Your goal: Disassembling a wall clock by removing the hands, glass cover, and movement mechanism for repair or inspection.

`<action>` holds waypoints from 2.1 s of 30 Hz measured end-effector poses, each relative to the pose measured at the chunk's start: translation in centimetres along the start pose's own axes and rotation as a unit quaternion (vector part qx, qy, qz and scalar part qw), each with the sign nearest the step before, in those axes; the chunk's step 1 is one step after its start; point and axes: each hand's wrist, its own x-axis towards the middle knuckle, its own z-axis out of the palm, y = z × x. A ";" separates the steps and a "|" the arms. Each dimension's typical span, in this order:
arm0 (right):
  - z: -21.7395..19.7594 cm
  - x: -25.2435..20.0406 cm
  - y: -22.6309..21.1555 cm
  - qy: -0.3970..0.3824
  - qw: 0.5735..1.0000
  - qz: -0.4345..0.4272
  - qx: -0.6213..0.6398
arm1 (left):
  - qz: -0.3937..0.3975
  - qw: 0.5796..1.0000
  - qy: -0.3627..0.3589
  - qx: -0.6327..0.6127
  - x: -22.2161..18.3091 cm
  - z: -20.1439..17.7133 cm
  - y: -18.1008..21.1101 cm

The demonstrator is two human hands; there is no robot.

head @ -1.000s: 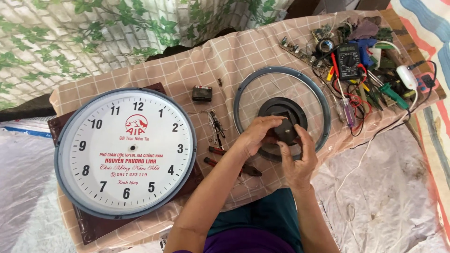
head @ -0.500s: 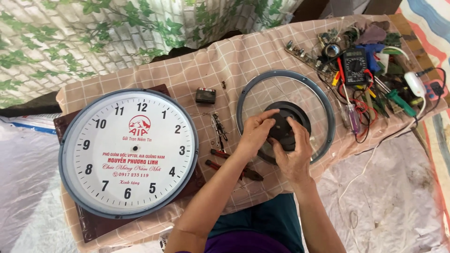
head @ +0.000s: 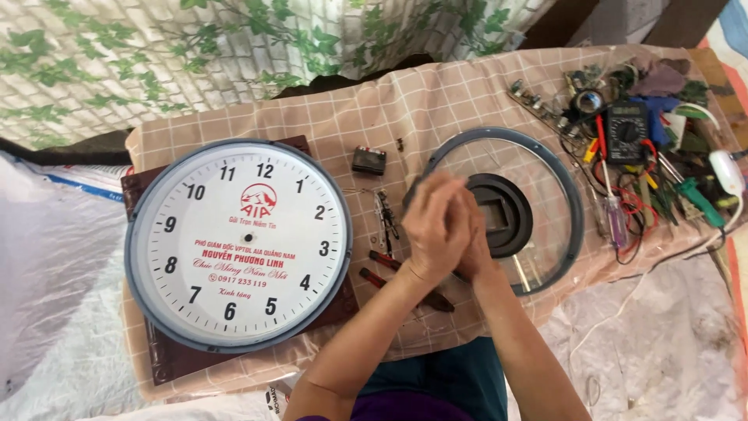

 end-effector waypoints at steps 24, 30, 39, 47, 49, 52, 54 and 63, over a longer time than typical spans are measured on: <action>-0.4 -0.1 -2.0 -0.006 0.959 -0.171 -0.225 | -0.135 0.989 -0.053 0.017 2.7 -2.3 1.3; 0.1 -0.1 -2.8 -0.014 0.937 -0.222 -0.270 | -0.218 0.973 -0.072 -0.031 1.6 -1.2 0.4; -4.4 -0.3 1.0 -0.092 0.970 -0.071 -0.212 | -0.168 0.974 -0.147 0.035 0.8 -1.2 -0.3; -1.5 7.3 -1.7 -0.071 0.987 -0.095 -0.112 | -0.058 0.964 -0.151 0.213 -1.0 0.4 -0.8; 0.7 8.9 -3.7 -0.111 0.986 -0.102 -0.071 | -0.031 0.963 -0.155 0.220 -0.7 0.2 -0.2; 3.1 11.0 -5.7 -0.263 0.956 -0.084 -0.100 | -0.053 0.971 -0.149 0.182 -1.1 0.4 -0.5; 4.8 12.3 -6.4 -0.355 0.922 -0.107 -0.110 | -0.088 0.980 -0.137 0.118 -1.7 0.8 -0.4; 8.8 12.9 -4.6 -0.399 0.915 -0.010 -0.063 | -0.193 0.974 -0.098 -0.072 -3.6 2.8 -0.8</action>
